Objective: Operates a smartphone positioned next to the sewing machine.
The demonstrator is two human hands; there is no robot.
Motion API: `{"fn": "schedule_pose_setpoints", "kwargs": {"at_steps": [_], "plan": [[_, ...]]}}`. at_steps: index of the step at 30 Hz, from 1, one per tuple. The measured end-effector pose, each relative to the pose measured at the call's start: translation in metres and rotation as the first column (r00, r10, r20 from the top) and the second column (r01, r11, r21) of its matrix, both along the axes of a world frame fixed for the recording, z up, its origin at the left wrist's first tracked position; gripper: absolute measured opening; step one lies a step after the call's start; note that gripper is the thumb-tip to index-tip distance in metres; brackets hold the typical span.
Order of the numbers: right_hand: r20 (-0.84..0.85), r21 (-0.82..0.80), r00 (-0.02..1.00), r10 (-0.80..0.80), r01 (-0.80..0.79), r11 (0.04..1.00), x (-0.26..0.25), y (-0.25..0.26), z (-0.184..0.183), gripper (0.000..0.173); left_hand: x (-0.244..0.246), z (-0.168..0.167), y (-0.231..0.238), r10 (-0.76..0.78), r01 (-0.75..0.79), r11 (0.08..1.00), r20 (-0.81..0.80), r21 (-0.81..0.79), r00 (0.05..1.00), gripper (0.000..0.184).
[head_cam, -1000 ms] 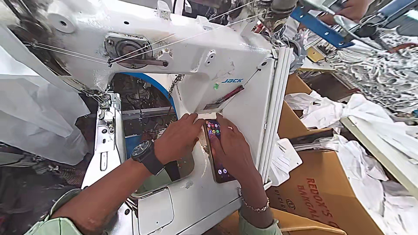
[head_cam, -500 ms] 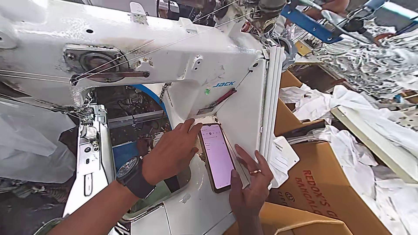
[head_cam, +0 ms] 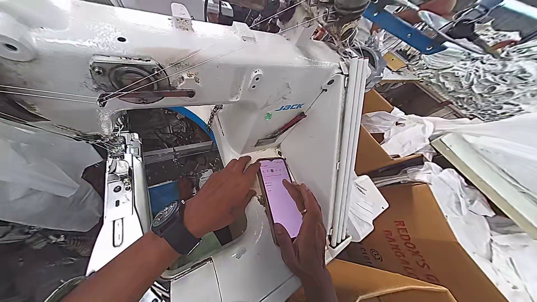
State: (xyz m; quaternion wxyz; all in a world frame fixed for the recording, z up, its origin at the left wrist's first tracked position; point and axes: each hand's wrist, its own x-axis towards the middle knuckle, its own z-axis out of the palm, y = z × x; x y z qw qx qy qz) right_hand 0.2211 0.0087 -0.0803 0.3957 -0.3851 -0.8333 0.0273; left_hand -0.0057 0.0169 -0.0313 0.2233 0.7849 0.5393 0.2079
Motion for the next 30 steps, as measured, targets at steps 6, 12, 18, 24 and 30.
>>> {"fn": "schedule_pose_setpoints", "kwargs": {"at_steps": [6,12,18,24,30], "plan": [[0.055,0.021,0.998,-0.028,0.027,0.999,-0.001,0.000,-0.001,0.065,-0.001,0.001,0.000,-0.015,0.015,1.000,-0.001,-0.019,1.000,0.054],[0.121,-0.007,0.993,0.001,0.000,1.000,-0.003,0.000,0.002,0.070,-0.002,0.002,0.000,-0.020,0.021,1.000,0.003,-0.023,1.000,0.051],[-0.100,0.016,0.995,0.003,-0.001,1.000,0.003,0.001,0.001,0.063,-0.001,0.001,0.000,-0.025,0.025,0.999,0.005,-0.021,1.000,0.052],[-0.044,-0.009,0.995,-0.095,0.095,0.995,-0.001,0.002,0.002,0.072,-0.001,-0.001,-0.001,-0.029,0.029,1.000,0.006,0.000,1.000,0.052],[0.255,-0.046,0.959,-0.125,0.141,0.989,0.001,0.007,0.027,0.078,-0.004,-0.005,0.003,-0.030,0.030,0.999,0.020,0.015,0.999,0.050]]}}
